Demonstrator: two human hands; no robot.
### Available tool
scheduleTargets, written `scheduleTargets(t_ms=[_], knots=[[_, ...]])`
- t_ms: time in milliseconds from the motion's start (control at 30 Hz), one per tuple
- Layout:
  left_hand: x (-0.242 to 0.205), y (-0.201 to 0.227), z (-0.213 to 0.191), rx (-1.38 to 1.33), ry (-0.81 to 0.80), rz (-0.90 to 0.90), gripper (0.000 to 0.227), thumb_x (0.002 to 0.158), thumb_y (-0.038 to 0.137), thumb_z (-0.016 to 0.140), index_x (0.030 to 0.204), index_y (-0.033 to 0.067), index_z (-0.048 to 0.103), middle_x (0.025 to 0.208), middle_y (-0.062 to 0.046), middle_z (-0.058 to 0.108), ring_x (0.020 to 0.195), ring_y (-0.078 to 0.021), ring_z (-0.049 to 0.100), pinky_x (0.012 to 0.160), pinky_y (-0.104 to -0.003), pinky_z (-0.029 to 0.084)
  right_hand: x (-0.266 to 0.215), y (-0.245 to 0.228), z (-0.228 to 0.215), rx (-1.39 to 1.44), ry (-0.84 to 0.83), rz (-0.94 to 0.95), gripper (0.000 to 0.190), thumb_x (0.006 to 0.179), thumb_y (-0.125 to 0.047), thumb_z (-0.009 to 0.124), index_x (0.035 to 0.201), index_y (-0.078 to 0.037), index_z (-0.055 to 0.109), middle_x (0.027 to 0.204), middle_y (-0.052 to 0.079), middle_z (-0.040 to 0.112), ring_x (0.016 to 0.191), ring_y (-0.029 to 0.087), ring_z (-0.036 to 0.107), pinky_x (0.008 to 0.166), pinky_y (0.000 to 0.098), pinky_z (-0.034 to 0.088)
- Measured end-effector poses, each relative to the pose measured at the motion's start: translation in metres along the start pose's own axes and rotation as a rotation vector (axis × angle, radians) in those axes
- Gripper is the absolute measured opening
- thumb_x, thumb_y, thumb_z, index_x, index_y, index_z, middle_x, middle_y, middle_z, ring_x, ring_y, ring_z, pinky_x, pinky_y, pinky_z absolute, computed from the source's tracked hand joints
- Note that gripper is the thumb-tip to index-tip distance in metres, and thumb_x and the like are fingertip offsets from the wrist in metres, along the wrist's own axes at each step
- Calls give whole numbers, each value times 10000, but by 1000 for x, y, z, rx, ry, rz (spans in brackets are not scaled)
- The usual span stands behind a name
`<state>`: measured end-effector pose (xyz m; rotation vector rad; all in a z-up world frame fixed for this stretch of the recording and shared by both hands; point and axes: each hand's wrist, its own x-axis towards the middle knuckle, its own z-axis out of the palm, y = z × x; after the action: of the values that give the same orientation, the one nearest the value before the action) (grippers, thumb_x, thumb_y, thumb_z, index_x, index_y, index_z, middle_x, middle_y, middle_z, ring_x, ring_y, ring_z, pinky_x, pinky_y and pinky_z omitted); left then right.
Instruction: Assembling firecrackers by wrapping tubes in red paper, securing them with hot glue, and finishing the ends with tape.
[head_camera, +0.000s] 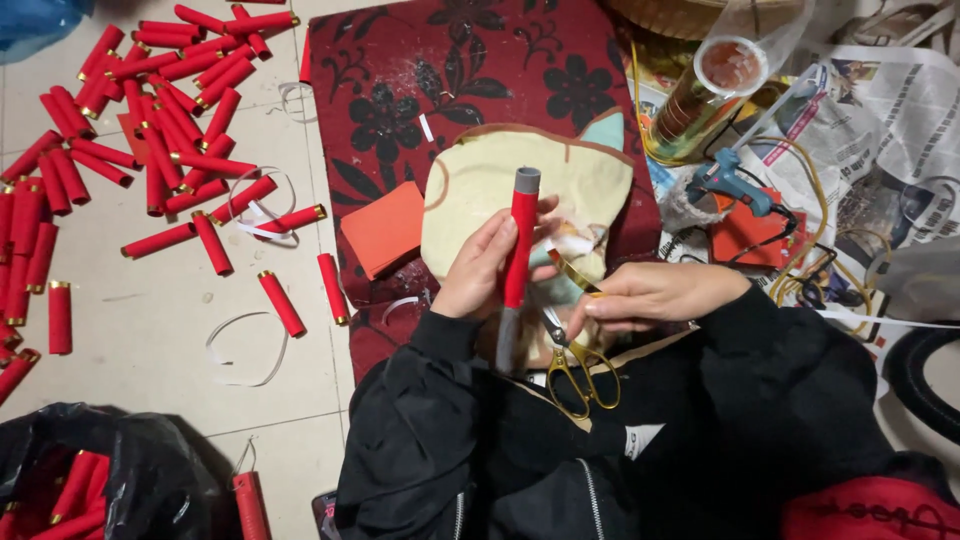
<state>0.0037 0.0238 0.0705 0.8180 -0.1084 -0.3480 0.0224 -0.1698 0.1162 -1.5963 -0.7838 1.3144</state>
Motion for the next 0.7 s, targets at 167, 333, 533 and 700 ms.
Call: scheduleTargets(t_ms=[167,333,533,700], knots=[[6,-14,-9,-54,-24,51,342,898,294,387,1041,-7,465,1019,-214,547,903,-216,577,729,-339,518,-1,-4,-2,25,35,-19,285,872,-175,382,797,-20,610,497,19,512,376,81,477,352,202,385],[9,-10,-13,6,91,145,341,902,287,370,1043,-10,459,896,-191,592,847,-176,589,765,-283,505,9,16,-8,94,347,-124,264,803,-66,493,1056,8,510,627,51,528,362,97,492,342,206,407],[7,-5,-13,182,263,280,326,912,265,351,1032,-14,466,914,-188,591,923,-207,571,818,-264,467,28,-8,6,121,648,-180,341,778,-52,545,1111,-53,475,718,74,551,474,114,574,408,204,463],[6,-5,-8,303,352,409,314,904,249,380,1031,-22,474,932,-187,591,921,-206,561,804,-296,477,39,-24,19,-142,975,-260,151,747,-36,593,886,-79,633,638,53,619,431,89,569,383,184,452]])
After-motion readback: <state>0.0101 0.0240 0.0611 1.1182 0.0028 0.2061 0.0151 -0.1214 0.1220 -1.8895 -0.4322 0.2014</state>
